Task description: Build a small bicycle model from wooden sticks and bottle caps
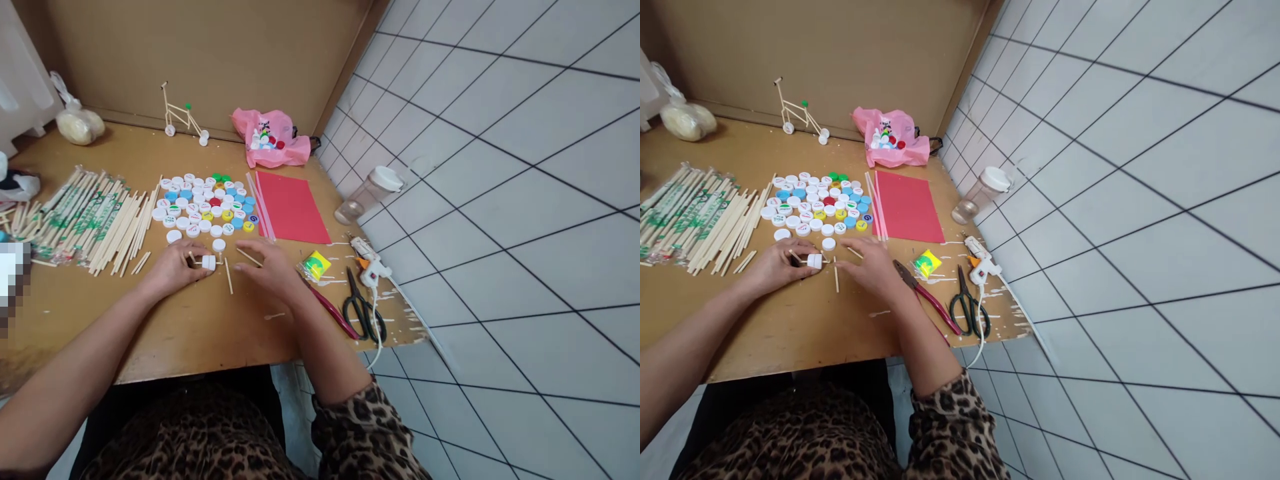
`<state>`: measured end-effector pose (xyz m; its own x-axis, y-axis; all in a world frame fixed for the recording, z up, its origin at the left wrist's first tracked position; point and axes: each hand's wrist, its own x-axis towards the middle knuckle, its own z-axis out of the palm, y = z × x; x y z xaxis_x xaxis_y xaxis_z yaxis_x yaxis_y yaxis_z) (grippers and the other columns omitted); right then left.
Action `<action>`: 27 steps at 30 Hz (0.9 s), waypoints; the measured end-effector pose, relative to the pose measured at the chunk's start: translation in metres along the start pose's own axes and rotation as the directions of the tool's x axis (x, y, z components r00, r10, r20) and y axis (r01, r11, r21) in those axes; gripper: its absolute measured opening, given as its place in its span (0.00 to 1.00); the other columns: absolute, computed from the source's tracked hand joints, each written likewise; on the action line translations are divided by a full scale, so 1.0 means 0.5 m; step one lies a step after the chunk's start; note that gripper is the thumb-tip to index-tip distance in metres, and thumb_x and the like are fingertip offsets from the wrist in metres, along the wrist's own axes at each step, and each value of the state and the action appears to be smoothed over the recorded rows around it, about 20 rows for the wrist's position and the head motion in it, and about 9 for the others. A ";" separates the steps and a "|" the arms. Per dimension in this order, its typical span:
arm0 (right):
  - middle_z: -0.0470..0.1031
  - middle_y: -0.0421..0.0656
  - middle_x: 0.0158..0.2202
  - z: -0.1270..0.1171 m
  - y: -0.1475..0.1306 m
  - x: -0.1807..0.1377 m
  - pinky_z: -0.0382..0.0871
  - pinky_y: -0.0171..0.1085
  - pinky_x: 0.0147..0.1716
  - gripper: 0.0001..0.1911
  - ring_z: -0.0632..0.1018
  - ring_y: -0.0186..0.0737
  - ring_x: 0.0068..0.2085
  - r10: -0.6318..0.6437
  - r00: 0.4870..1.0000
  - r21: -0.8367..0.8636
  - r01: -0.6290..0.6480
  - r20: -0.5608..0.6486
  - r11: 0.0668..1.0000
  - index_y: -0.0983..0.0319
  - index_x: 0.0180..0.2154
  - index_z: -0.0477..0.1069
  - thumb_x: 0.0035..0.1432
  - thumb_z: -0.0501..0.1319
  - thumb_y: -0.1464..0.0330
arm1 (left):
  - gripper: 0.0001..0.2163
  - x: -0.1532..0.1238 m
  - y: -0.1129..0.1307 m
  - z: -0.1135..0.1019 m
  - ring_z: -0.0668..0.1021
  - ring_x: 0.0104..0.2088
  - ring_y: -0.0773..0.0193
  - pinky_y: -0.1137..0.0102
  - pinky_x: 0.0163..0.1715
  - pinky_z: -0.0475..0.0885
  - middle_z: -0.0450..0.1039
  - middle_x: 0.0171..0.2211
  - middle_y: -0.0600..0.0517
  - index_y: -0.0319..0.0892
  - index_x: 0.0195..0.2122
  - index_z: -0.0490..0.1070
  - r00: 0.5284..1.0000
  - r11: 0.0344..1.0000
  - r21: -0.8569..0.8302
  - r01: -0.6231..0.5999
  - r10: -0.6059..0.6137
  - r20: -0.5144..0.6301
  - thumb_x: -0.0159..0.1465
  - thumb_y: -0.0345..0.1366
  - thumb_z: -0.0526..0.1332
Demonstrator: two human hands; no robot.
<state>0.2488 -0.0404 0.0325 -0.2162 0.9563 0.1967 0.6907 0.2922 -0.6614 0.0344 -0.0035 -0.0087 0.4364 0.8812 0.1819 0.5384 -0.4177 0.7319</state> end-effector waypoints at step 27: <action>0.67 0.42 0.18 -0.255 0.198 -0.143 0.63 0.35 0.24 0.09 0.74 0.43 0.29 0.821 0.289 0.008 -0.942 -0.493 0.336 0.61 0.20 0.67 0.44 0.64 0.64 | 0.08 0.002 0.009 0.004 0.76 0.36 0.60 0.65 0.39 0.71 0.77 0.36 0.49 0.42 0.33 0.78 0.998 0.998 0.015 0.068 -0.068 -0.012 0.51 0.32 0.67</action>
<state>0.4205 -0.0788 0.0451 0.8444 0.5198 -0.1295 0.4306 -0.8025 -0.4130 0.0386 -0.0052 -0.0064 0.3898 0.9102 0.1399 0.5775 -0.3599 0.7328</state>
